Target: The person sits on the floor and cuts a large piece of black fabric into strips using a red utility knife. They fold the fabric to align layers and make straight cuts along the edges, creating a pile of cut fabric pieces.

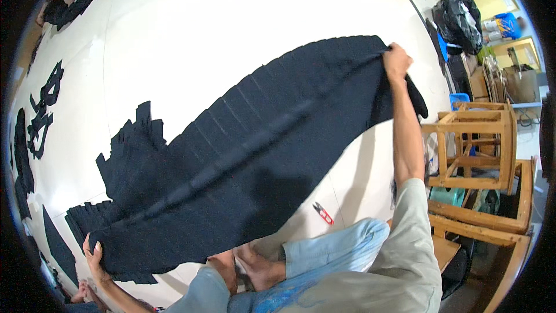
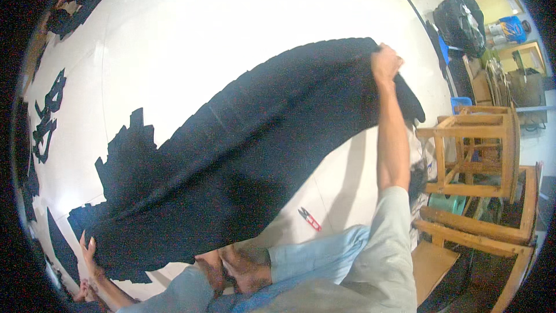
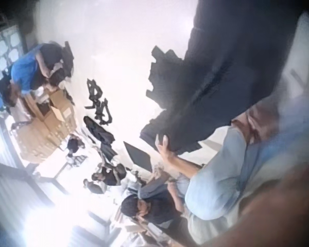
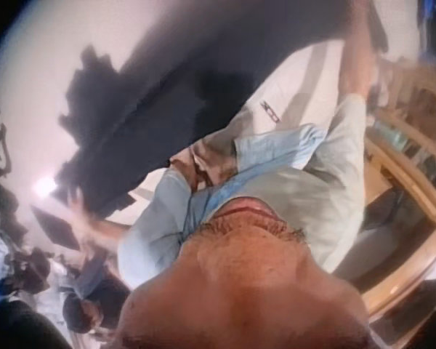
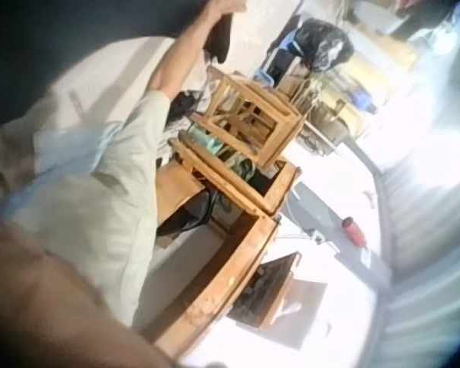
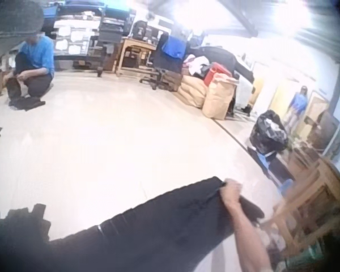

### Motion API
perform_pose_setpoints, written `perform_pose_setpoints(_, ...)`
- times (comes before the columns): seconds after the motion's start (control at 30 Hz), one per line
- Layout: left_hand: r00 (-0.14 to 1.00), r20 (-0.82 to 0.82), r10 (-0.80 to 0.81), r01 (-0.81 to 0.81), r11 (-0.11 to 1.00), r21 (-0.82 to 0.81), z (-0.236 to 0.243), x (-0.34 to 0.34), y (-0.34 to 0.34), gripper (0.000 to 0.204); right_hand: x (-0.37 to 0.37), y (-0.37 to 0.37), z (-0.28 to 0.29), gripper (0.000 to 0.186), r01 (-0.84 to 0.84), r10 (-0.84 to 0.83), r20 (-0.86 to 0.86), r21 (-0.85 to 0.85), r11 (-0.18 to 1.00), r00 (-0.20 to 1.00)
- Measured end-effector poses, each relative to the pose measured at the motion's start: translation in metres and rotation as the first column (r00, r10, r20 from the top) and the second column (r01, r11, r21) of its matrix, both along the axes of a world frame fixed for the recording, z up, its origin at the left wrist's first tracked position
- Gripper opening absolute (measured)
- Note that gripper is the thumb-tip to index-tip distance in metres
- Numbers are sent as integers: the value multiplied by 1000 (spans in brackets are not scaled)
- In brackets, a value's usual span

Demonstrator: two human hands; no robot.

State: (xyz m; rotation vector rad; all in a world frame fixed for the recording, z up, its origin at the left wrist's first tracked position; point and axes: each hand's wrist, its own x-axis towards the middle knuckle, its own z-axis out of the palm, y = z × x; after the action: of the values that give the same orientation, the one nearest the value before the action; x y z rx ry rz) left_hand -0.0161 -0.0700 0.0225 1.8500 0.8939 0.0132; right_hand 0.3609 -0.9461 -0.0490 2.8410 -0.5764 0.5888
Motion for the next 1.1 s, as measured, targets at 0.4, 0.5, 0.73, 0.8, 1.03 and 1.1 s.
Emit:
perform_pose_setpoints(0.4,981,-165,103,-102,995,16,-12,14,2,80,68,81,-97,24,-323,326,152,-42,945,933)
perform_pose_setpoints(0.5,970,-209,126,-137,990,-42,-17,13,8,82,88,87,-89,23,-601,597,237,-63,796,766)
perform_pose_setpoints(0.73,961,-237,146,-134,989,65,-24,12,6,82,93,79,-121,19,-502,501,-37,-34,864,864)
perform_pose_setpoints(0.8,955,-265,132,-107,989,106,-21,16,8,82,80,65,-121,18,-454,448,-82,-68,888,890)
perform_pose_setpoints(1.03,979,-201,-22,89,941,327,-21,81,50,74,12,2,-74,19,-154,109,-313,-121,981,944)
perform_pose_setpoints(1.1,977,-155,-145,201,872,447,-34,118,72,66,-12,-7,-54,18,-279,253,-194,-118,953,948)
